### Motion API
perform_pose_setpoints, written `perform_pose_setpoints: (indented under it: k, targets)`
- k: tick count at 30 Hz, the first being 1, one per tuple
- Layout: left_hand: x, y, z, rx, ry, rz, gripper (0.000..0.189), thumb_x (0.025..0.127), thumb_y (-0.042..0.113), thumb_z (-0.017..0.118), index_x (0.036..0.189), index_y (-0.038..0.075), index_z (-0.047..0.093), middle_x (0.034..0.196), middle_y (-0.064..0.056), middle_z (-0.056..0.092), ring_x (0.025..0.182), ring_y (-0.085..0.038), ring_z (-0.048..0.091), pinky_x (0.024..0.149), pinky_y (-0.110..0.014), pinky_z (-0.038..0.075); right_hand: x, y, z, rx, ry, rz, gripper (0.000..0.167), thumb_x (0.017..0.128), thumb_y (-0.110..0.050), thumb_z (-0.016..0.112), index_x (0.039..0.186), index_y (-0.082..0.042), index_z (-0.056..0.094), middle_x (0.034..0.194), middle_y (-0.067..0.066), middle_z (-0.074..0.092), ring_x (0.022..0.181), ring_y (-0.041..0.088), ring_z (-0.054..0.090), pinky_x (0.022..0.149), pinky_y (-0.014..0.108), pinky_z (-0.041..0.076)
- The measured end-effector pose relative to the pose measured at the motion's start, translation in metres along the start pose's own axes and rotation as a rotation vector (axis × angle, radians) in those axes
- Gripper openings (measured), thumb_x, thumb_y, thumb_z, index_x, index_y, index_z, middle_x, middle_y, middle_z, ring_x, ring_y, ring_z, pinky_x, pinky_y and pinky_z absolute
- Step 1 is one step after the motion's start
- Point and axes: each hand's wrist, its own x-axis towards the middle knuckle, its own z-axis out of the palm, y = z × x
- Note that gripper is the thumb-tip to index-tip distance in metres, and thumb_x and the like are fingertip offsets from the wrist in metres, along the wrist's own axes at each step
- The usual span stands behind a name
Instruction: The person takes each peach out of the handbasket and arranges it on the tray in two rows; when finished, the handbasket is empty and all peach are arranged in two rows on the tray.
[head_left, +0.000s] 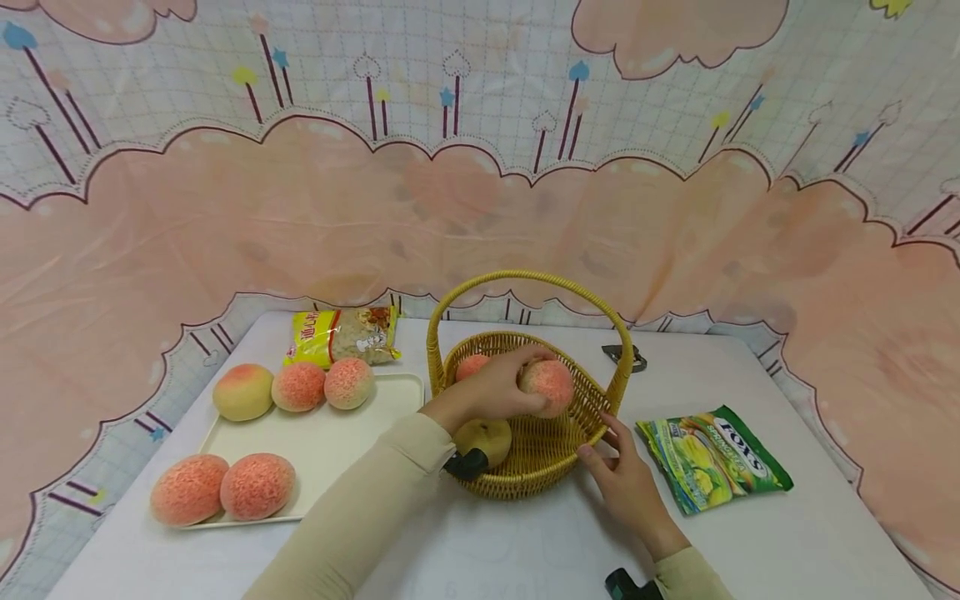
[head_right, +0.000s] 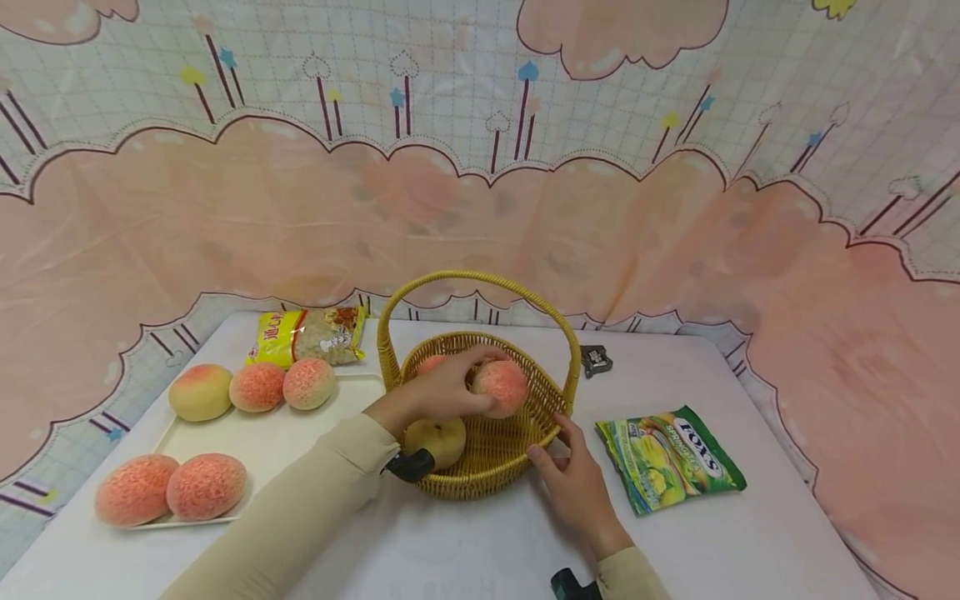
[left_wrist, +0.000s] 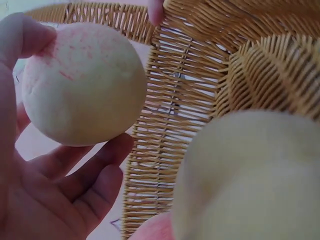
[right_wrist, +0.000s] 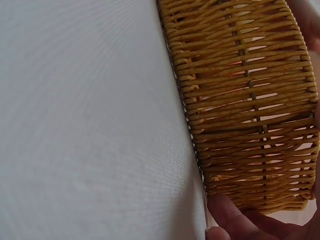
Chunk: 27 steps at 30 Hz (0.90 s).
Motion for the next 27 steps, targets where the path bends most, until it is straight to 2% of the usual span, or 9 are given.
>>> perform_pose_setpoints:
  k: [5, 9, 14, 19, 24, 27]
  targets:
    - [-0.018, 0.009, -0.008, 0.022, -0.050, 0.024, 0.062, 0.084, 0.026, 0.069, 0.142, 0.019, 0.048, 0.123, -0.003, 0.060, 0.092, -0.014, 0.062, 0.074, -0.030, 0.055, 0.000, 0.000, 0.000, 0.001, -0.006, 0.014, 0.065, 0.104, -0.032, 0.056, 0.156, -0.014, 0.022, 0.148, 0.035, 0.037, 0.113, 0.038, 0.063, 0.081, 0.046, 0.056]
    - [-0.033, 0.014, -0.014, 0.035, -0.063, 0.041, 0.057, 0.085, 0.025, 0.070, 0.138, 0.021, 0.051, 0.118, -0.002, 0.061, 0.089, -0.014, 0.063, 0.073, -0.030, 0.055, -0.001, -0.001, 0.000, -0.001, -0.009, 0.014, 0.065, 0.104, -0.031, 0.055, 0.156, -0.014, 0.021, 0.149, 0.035, 0.036, 0.113, 0.039, 0.063, 0.080, 0.045, 0.057]
    - [-0.048, 0.012, -0.025, 0.057, -0.055, 0.080, 0.053, 0.084, 0.022, 0.072, 0.134, 0.020, 0.055, 0.117, -0.002, 0.059, 0.090, -0.014, 0.062, 0.072, -0.030, 0.055, 0.000, -0.003, 0.000, -0.003, -0.012, 0.010, 0.065, 0.104, -0.031, 0.055, 0.157, -0.014, 0.021, 0.149, 0.035, 0.036, 0.113, 0.039, 0.063, 0.082, 0.047, 0.056]
    - [-0.064, 0.007, -0.037, 0.090, -0.055, 0.082, 0.054, 0.086, 0.028, 0.072, 0.136, 0.020, 0.055, 0.119, -0.002, 0.057, 0.090, -0.014, 0.061, 0.074, -0.032, 0.054, 0.000, -0.002, 0.000, -0.011, -0.012, 0.007, 0.065, 0.104, -0.031, 0.055, 0.157, -0.014, 0.020, 0.149, 0.036, 0.035, 0.113, 0.039, 0.063, 0.081, 0.046, 0.057]
    - [-0.080, 0.002, -0.047, 0.112, -0.064, 0.080, 0.050, 0.091, 0.034, 0.070, 0.136, 0.023, 0.053, 0.106, 0.003, 0.062, 0.086, -0.012, 0.062, 0.075, -0.034, 0.052, 0.000, -0.002, 0.000, -0.008, -0.013, 0.014, 0.066, 0.104, -0.033, 0.055, 0.157, -0.015, 0.020, 0.150, 0.035, 0.035, 0.113, 0.038, 0.063, 0.079, 0.044, 0.057]
    - [-0.088, -0.001, -0.051, 0.127, -0.065, 0.063, 0.049, 0.092, 0.033, 0.068, 0.137, 0.022, 0.054, 0.087, 0.005, 0.061, 0.077, -0.011, 0.058, 0.069, -0.032, 0.049, 0.001, -0.002, 0.000, -0.007, -0.014, 0.018, 0.066, 0.104, -0.034, 0.055, 0.157, -0.015, 0.020, 0.150, 0.034, 0.035, 0.113, 0.038, 0.062, 0.078, 0.043, 0.057]
